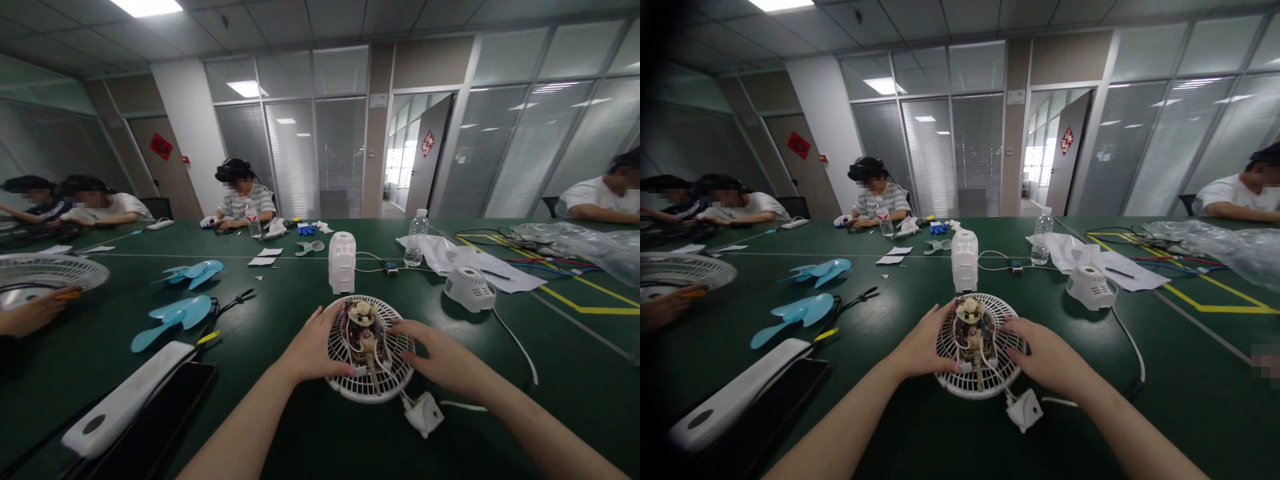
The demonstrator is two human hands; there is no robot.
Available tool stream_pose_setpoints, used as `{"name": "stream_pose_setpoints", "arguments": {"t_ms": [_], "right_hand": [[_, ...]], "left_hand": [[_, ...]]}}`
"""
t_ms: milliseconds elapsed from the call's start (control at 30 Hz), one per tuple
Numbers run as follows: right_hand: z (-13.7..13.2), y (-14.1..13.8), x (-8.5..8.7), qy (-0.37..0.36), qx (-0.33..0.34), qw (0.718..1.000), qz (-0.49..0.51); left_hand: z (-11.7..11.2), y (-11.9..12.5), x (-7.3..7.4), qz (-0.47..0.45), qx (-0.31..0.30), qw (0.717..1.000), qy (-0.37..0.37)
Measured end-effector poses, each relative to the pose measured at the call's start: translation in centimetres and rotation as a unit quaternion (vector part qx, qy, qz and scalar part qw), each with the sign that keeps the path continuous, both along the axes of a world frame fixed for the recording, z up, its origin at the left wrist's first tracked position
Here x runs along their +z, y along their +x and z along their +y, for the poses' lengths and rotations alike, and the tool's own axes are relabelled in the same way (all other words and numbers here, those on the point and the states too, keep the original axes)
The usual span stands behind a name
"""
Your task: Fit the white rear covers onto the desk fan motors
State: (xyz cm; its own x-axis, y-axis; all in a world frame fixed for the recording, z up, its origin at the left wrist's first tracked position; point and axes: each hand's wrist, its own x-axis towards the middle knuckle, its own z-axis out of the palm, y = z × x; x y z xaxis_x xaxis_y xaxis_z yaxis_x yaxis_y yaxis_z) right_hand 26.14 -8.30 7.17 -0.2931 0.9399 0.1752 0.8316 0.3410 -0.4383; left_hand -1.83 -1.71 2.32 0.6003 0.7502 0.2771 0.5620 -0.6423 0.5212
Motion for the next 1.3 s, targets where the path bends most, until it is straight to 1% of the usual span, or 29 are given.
{"name": "stream_pose_setpoints", "arguments": {"t_ms": [67,133,200,267,367,467,533,633,733,833,933,1033,1100,1167,1233,1300], "right_hand": [[2.3,-0.5,1.1,0.045,-0.029,0.998,0.027],[5.1,-1.1,1.8,0.107,-0.071,0.99,0.06],[8.4,-1.9,2.1,0.153,-0.098,0.979,0.089],[11.9,-2.9,2.1,0.179,-0.102,0.971,0.119],[16.8,-4.7,1.7,0.191,-0.083,0.965,0.16],[20.8,-6.2,1.4,0.186,-0.047,0.965,0.181],[22.6,-7.0,1.2,0.175,-0.027,0.966,0.19],[24.0,-7.5,0.9,0.157,-0.011,0.965,0.208],[24.0,-7.4,0.6,0.153,-0.009,0.961,0.23],[23.2,-7.0,0.6,0.157,-0.023,0.954,0.256],[22.1,-6.6,1.2,0.165,-0.039,0.944,0.282],[20.6,-6.3,2.3,0.183,-0.057,0.932,0.308],[19.0,-5.9,3.2,0.198,-0.066,0.918,0.338],[16.4,-5.3,3.9,0.2,-0.06,0.902,0.378],[13.1,-4.7,4.4,0.186,-0.043,0.892,0.409],[9.4,-4.2,4.5,0.181,-0.035,0.893,0.411]], "left_hand": [[-0.1,0.1,0.0,-0.002,-0.015,1.0,0.007],[-0.1,0.3,0.0,-0.006,-0.023,1.0,0.015],[-0.2,0.5,0.1,-0.01,-0.02,1.0,0.016],[-0.3,0.6,0.3,-0.013,-0.016,1.0,0.01],[-0.3,0.6,0.5,-0.029,-0.017,0.999,0.001],[-0.1,0.6,0.6,-0.03,-0.021,0.999,-0.001],[0.1,0.6,0.6,-0.025,-0.023,0.999,0.003],[0.3,0.4,0.4,-0.018,-0.023,1.0,0.006],[0.4,0.3,0.3,-0.013,-0.023,1.0,0.004],[0.4,0.3,0.2,-0.013,-0.023,1.0,0.003],[0.4,0.3,0.3,-0.018,-0.024,1.0,0.002],[0.4,0.4,0.4,-0.025,-0.023,0.999,-0.003],[0.3,0.5,0.5,-0.033,-0.022,0.999,-0.003],[0.3,0.6,0.6,-0.04,-0.022,0.999,-0.001],[0.2,0.6,0.5,-0.047,-0.023,0.999,0.003],[0.1,0.6,0.4,-0.052,-0.02,0.998,0.009]]}}
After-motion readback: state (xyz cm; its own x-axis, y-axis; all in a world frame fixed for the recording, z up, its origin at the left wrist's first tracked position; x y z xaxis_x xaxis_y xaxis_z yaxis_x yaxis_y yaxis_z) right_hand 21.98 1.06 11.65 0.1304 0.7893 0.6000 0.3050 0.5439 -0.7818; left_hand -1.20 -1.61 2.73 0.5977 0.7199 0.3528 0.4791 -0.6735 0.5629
